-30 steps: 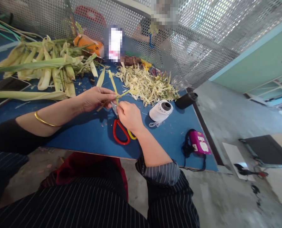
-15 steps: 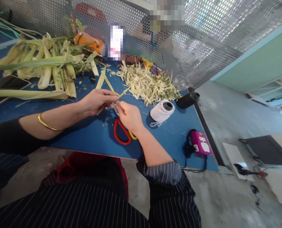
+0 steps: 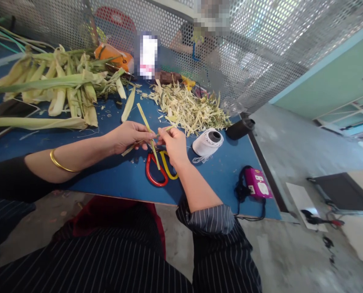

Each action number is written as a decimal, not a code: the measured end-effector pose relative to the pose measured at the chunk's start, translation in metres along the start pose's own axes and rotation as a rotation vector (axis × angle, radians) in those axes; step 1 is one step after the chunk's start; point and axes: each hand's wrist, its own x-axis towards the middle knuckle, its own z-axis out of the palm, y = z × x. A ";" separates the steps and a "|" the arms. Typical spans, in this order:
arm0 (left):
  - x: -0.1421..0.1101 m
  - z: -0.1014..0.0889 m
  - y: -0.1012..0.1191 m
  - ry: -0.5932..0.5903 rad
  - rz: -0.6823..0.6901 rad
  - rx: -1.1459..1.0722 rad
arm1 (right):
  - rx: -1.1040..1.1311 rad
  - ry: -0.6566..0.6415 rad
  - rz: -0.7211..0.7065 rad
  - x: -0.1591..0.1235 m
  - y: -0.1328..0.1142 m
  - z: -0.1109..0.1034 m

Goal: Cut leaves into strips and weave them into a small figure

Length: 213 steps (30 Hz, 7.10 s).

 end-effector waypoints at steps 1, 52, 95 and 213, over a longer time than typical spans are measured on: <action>0.000 0.001 0.001 0.012 0.007 0.011 | 0.032 0.047 0.012 0.000 -0.001 0.000; 0.001 0.009 0.003 0.227 0.041 -0.140 | -1.029 0.127 -0.909 -0.032 -0.011 0.004; -0.003 0.003 0.011 0.013 0.044 -0.113 | -0.151 0.122 -0.184 -0.010 0.005 0.008; 0.000 0.004 -0.011 0.036 0.408 0.468 | -0.435 -0.110 -0.090 -0.008 -0.013 -0.010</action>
